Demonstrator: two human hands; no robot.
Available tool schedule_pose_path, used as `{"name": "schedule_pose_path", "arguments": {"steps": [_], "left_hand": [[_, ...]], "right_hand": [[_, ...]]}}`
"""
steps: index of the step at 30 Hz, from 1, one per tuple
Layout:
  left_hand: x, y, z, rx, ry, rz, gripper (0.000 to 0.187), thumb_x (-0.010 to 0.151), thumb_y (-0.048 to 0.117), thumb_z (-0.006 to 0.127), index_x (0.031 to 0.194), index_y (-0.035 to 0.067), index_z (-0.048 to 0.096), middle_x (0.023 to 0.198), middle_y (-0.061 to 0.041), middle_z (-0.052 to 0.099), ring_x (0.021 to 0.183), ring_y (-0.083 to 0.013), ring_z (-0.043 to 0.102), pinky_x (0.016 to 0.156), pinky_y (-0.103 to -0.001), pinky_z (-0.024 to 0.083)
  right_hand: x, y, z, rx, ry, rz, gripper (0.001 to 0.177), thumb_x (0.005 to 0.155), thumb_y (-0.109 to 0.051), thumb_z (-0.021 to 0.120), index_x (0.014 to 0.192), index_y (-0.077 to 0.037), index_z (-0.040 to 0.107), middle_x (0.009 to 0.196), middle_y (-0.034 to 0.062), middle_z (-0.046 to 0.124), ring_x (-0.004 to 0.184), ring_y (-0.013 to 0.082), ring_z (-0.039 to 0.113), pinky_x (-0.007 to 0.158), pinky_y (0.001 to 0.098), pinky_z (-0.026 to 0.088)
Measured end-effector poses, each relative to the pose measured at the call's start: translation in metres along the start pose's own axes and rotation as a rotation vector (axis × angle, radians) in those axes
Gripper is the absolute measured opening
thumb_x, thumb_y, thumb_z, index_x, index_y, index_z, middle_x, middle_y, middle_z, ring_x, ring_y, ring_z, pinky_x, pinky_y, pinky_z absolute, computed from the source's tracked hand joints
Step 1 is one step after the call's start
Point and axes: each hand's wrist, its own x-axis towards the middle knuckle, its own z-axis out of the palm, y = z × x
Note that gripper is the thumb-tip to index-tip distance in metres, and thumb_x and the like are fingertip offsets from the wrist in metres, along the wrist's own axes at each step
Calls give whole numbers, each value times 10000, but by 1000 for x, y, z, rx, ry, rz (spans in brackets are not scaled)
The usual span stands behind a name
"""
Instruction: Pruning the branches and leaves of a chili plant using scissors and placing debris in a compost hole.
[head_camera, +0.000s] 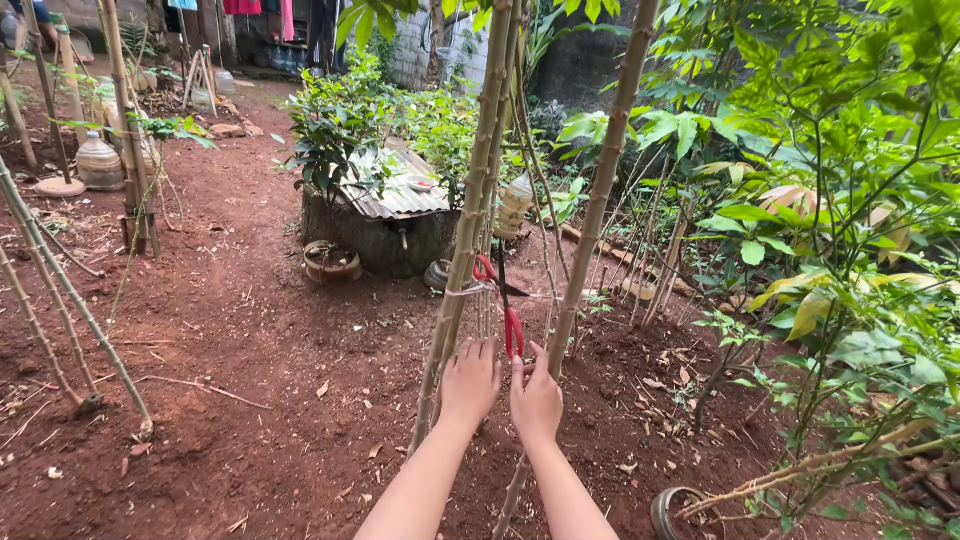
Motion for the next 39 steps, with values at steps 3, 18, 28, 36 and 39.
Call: {"name": "schedule_pose_path", "arguments": {"steps": [3, 18, 28, 36, 39], "left_hand": [[14, 5, 2, -81, 21, -8, 471, 963, 286, 559, 1372, 53, 537, 1340, -135, 626, 1312, -320, 538, 1056, -492, 444], [40, 10, 11, -303, -127, -151, 384, 1006, 314, 552, 1263, 28, 545, 1071, -227, 688, 1053, -405, 658, 911, -532, 513], [50, 10, 16, -314, -146, -153, 324, 971, 204, 593, 1188, -11, 486, 877, -242, 705, 895, -441, 704, 774, -550, 554], [60, 8, 12, -247, -98, -92, 267, 961, 141, 586, 1166, -9, 504, 872, -236, 715, 884, -428, 717, 783, -529, 562], [64, 14, -1, -269, -67, -97, 300, 953, 159, 600, 1185, -5, 502, 906, -239, 701, 897, -425, 710, 761, -523, 565]], "right_hand": [[16, 16, 14, -91, 180, -285, 445, 988, -401, 561, 1353, -147, 574, 869, 80, 770, 826, 261, 758, 848, 476, 536], [30, -9, -1, -100, 3, -197, 316, 1049, -405, 454, 1131, -137, 598, 820, 132, 750, 779, 355, 748, 700, 496, 578], [37, -6, 1, -104, -4, -227, 311, 1056, -384, 411, 1147, -118, 545, 1000, 106, 748, 851, 358, 745, 722, 506, 578], [38, -18, -3, -77, -5, -194, 307, 1063, -388, 434, 1157, -125, 559, 1005, 110, 759, 903, 354, 746, 746, 488, 580], [41, -23, -7, -79, -21, -165, 308, 1058, -389, 429, 1166, -130, 556, 991, 109, 753, 880, 339, 756, 734, 490, 582]]}}
